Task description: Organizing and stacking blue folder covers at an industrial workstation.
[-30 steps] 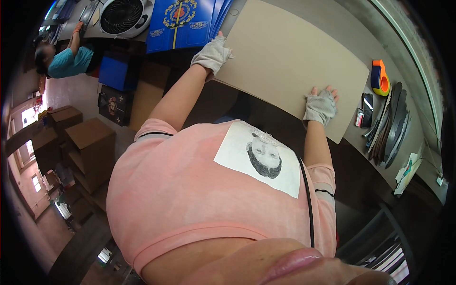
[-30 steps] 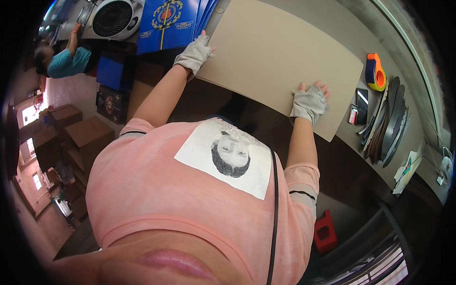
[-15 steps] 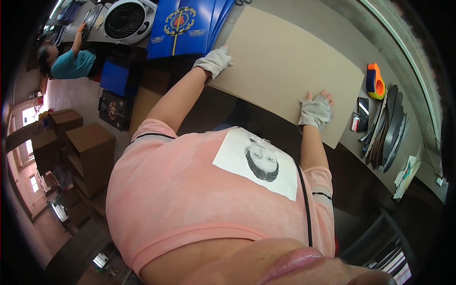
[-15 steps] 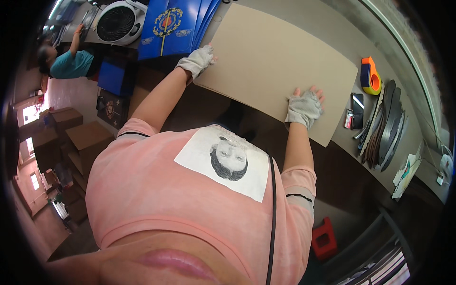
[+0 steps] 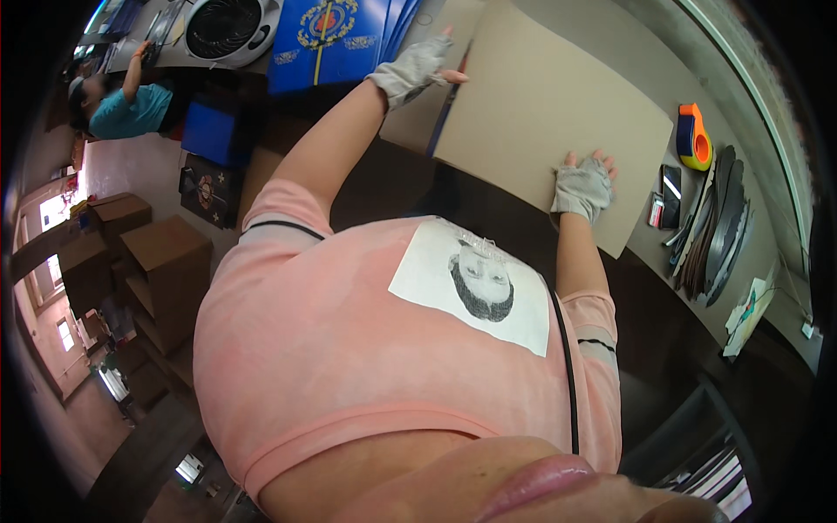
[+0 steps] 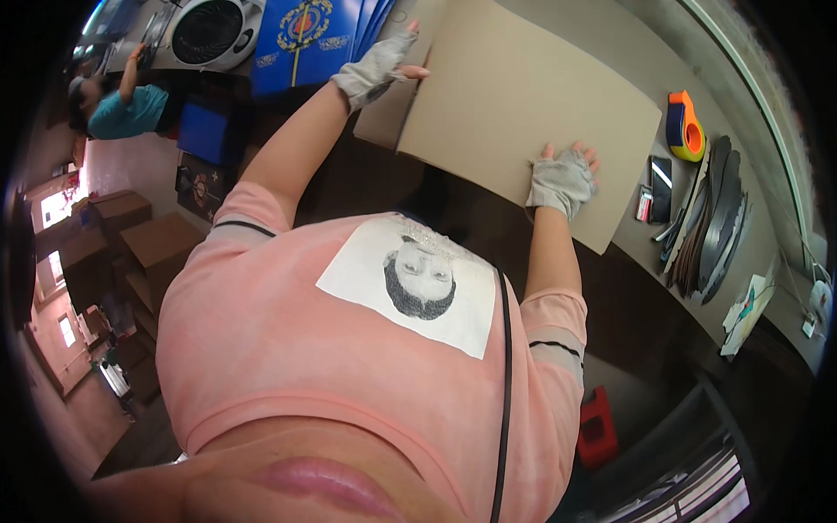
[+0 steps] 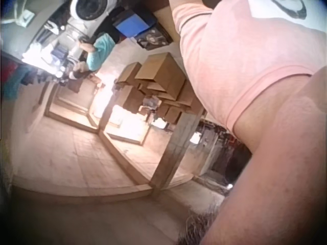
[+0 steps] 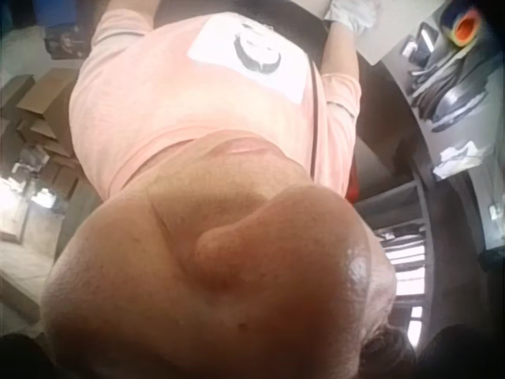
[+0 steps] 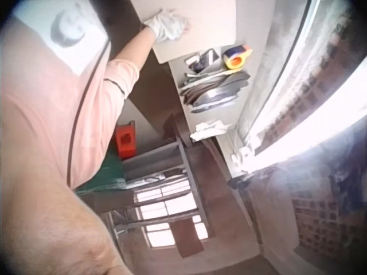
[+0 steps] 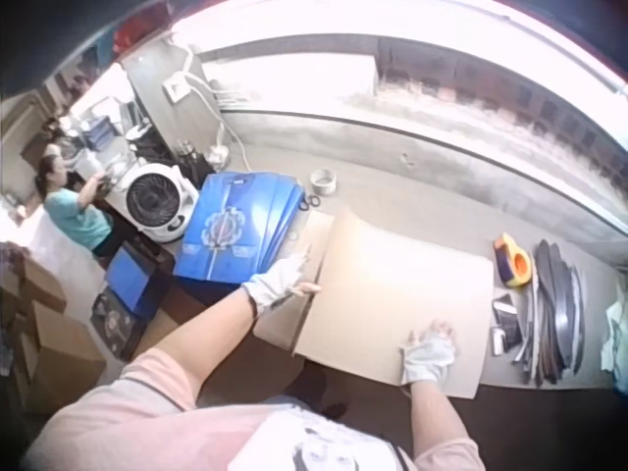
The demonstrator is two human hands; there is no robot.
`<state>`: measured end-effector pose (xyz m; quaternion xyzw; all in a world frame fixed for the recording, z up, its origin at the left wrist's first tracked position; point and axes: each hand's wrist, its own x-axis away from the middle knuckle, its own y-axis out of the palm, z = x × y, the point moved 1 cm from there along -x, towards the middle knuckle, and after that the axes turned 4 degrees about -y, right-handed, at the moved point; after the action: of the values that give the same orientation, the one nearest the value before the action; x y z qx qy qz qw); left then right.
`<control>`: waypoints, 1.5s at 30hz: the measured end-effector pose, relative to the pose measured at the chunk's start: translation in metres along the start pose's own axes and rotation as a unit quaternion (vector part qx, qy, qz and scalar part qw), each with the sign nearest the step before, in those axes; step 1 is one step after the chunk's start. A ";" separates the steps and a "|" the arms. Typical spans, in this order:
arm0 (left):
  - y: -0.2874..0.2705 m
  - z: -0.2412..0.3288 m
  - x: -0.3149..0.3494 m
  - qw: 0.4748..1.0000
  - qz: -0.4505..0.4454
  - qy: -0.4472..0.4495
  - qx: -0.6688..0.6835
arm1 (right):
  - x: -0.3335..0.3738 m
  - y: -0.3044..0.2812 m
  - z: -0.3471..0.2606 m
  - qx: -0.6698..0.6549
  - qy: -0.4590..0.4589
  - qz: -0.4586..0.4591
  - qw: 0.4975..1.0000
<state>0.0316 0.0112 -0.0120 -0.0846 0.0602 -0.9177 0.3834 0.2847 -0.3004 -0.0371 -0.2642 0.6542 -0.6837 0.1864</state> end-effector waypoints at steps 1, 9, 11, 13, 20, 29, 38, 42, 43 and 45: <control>0.019 0.004 -0.007 0.972 -0.012 0.086 -0.219 | -0.001 0.005 0.003 0.009 0.006 -0.011 1.000; 0.111 0.035 -0.006 0.792 -0.157 0.224 -0.546 | -0.008 0.032 0.013 -0.013 -0.037 0.098 0.994; 0.119 0.054 0.003 0.745 -0.155 0.195 -0.619 | -0.007 0.043 0.025 -0.012 -0.058 0.123 0.991; 0.111 0.045 0.005 0.773 -0.151 0.179 -0.589 | -0.011 0.029 0.004 -0.024 -0.112 0.155 0.981; 0.121 0.066 0.012 0.786 -0.121 0.159 -0.585 | -0.027 0.035 -0.076 -0.372 0.054 -0.262 0.889; 0.110 0.022 0.000 0.809 -0.068 0.226 -0.538 | -0.053 0.063 -0.079 -0.542 0.152 -0.247 0.789; 0.088 -0.030 0.016 0.746 -0.123 0.255 -0.603 | -0.055 0.038 -0.087 -0.435 0.080 -0.314 0.840; 0.069 -0.055 0.015 0.923 -0.072 0.221 -0.307 | -0.036 0.011 -0.098 -0.470 0.063 -0.303 0.827; 0.069 -0.054 0.015 0.950 -0.062 0.209 -0.225 | -0.035 0.011 -0.095 -0.470 0.070 -0.298 0.828; 0.075 -0.047 0.021 0.982 -0.073 0.134 -0.111 | -0.035 0.012 -0.092 -0.473 0.044 -0.282 0.833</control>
<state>0.0596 -0.0544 -0.0691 -0.0073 0.2060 -0.9340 0.2918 0.2558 -0.2066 -0.0536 -0.4633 0.8021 -0.3246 -0.1913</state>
